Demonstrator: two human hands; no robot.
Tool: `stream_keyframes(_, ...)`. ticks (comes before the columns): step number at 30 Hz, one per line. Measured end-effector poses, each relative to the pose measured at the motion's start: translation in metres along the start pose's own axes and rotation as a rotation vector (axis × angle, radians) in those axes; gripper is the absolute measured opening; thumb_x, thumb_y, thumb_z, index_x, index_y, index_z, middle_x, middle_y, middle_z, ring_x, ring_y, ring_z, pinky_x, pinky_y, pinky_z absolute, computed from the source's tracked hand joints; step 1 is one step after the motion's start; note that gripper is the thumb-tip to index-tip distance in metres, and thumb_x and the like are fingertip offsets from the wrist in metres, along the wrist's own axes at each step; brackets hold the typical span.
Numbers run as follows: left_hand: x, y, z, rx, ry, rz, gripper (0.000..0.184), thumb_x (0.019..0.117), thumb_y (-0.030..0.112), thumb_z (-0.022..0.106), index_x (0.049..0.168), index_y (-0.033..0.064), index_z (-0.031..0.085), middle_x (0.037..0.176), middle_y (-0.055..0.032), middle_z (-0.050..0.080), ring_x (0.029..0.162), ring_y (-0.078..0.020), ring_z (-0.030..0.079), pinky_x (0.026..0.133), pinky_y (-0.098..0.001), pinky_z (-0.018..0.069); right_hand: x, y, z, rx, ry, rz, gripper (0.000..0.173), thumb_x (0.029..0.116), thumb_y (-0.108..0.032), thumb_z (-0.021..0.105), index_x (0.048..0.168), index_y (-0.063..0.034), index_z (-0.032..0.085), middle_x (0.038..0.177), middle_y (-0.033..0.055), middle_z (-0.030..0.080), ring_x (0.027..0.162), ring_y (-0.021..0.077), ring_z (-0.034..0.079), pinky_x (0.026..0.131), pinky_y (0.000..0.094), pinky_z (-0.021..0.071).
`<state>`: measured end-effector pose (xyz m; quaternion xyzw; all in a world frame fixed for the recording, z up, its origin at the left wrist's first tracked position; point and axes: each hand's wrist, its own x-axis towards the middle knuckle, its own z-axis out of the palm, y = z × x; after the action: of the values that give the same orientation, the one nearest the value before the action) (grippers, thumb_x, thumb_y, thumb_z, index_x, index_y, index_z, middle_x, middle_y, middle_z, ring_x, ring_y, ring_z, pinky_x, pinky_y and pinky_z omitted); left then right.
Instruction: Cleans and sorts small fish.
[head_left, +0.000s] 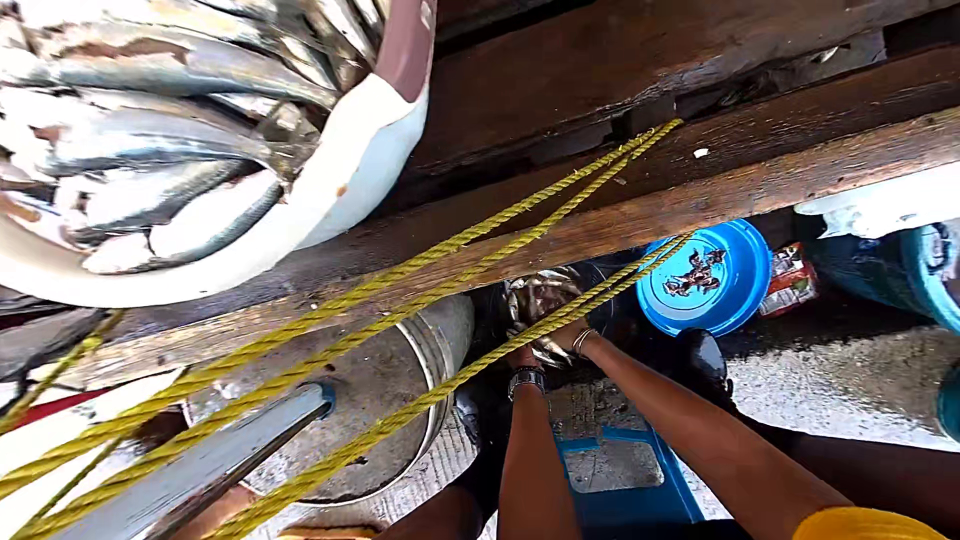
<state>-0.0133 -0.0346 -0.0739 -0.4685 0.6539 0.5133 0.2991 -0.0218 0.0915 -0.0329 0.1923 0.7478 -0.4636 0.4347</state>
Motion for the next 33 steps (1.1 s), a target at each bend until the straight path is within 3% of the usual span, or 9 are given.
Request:
stream_keyframes(3, -0.008, -0.001, 0.004, 0.232, -0.139, 0.069, 0.031, 0.1046, 0.018, 0.058, 0.125, -0.0051, 0.058, 0.104, -0.0181, 0.063, 0.084, -0.0221, 0.06, 0.074, -0.0393, 0.0544, 0.003, 0.014, 0.024, -0.133, -0.025, -0.087, 0.053, 0.0906, -0.022, 0.076, 0.138, -0.0034, 0.063, 0.139, 0.0268, 0.06, 0.134, 0.0461, 0.052, 0.112, 0.0675, 0.0377)
stream_keyframes(4, -0.011, -0.002, 0.005, 0.221, -0.164, 0.067, 0.033, 0.1049, 0.021, 0.057, 0.126, -0.0047, 0.058, 0.104, -0.0176, 0.064, 0.084, -0.0212, 0.06, 0.075, -0.0394, 0.054, 0.007, 0.022, 0.035, -0.156, 0.008, -0.095, 0.064, 0.0846, -0.024, 0.081, 0.142, -0.006, 0.06, 0.141, 0.0263, 0.058, 0.134, 0.0464, 0.052, 0.11, 0.0683, 0.0397)
stream_keyframes(8, -0.042, 0.017, 0.02, -0.023, -0.344, -0.074, 0.04, 0.1059, 0.031, 0.05, 0.136, 0.0058, 0.053, 0.12, -0.0138, 0.062, 0.103, -0.0239, 0.062, 0.087, -0.0459, 0.0548, -0.004, 0.021, 0.017, -0.102, 0.025, 0.0, 0.08, 0.0828, -0.017, 0.08, 0.152, 0.0, 0.044, 0.145, 0.0331, 0.05, 0.133, 0.0518, 0.049, 0.105, 0.0708, 0.0412)
stream_keyframes(13, -0.068, 0.049, 0.038, 0.124, -0.611, -0.001, 0.056, 0.1056, 0.041, 0.054, 0.152, 0.0103, 0.043, 0.139, -0.0178, 0.058, 0.121, -0.0318, 0.061, 0.097, -0.0512, 0.0542, -0.007, 0.035, -0.024, 0.17, 0.256, -0.064, 0.073, 0.081, -0.016, 0.08, 0.145, 0.0024, 0.051, 0.135, 0.0277, 0.061, 0.129, 0.0416, 0.057, 0.109, 0.0608, 0.0439)
stream_keyframes(17, -0.087, 0.073, 0.052, 0.126, -0.741, 0.124, 0.054, 0.1079, 0.036, 0.05, 0.155, 0.0128, 0.039, 0.139, -0.0166, 0.057, 0.117, -0.029, 0.062, 0.096, -0.0485, 0.0541, -0.022, 0.036, -0.07, 0.436, 0.35, -0.102, 0.07, 0.0795, -0.001, 0.079, 0.144, 0.0014, 0.052, 0.129, 0.0236, 0.065, 0.12, 0.0332, 0.063, 0.106, 0.0525, 0.0497)
stream_keyframes(21, -0.102, 0.082, 0.06, 0.117, -0.725, 0.171, 0.064, 0.1065, 0.033, 0.056, 0.161, 0.014, 0.03, 0.147, -0.0174, 0.053, 0.116, -0.0272, 0.063, 0.094, -0.044, 0.0557, -0.023, 0.044, -0.088, 0.477, 0.416, -0.173, 0.064, 0.0823, 0.0, 0.077, 0.142, 0.0048, 0.053, 0.127, 0.0224, 0.066, 0.116, 0.0279, 0.065, 0.104, 0.0472, 0.0517)
stream_keyframes(24, -0.106, 0.084, 0.052, 0.253, -0.676, 0.198, 0.051, 0.1072, 0.038, 0.053, 0.15, 0.0115, 0.048, 0.13, -0.0149, 0.064, 0.104, -0.0242, 0.066, 0.086, -0.0412, 0.0572, -0.021, 0.057, -0.08, 0.6, 0.479, -0.18, 0.05, 0.0786, -0.001, 0.08, 0.125, 0.0026, 0.062, 0.109, 0.0153, 0.071, 0.097, 0.0215, 0.07, 0.087, 0.0432, 0.06)
stream_keyframes(29, -0.078, 0.086, 0.035, 0.231, -0.49, 0.207, 0.051, 0.1123, 0.04, 0.038, 0.142, 0.0024, 0.054, 0.125, -0.0217, 0.063, 0.103, -0.0296, 0.065, 0.086, -0.0466, 0.055, -0.064, 0.04, -0.076, 0.764, 0.239, -0.035, 0.049, 0.0786, 0.012, 0.068, 0.126, 0.0074, 0.054, 0.088, 0.016, 0.068, 0.068, 0.0238, 0.068, 0.064, 0.0415, 0.0608)
stream_keyframes(33, -0.068, 0.065, 0.015, 0.134, -0.343, 0.174, 0.047, 0.1127, 0.036, 0.04, 0.134, -0.0021, 0.057, 0.108, -0.0209, 0.066, 0.089, -0.0279, 0.064, 0.08, -0.0455, 0.0552, -0.102, 0.024, -0.091, 0.41, -0.073, -0.064, 0.046, 0.0746, 0.004, 0.071, 0.119, 0.0032, 0.06, 0.088, 0.0132, 0.071, 0.068, 0.0222, 0.069, 0.067, 0.0396, 0.0612)
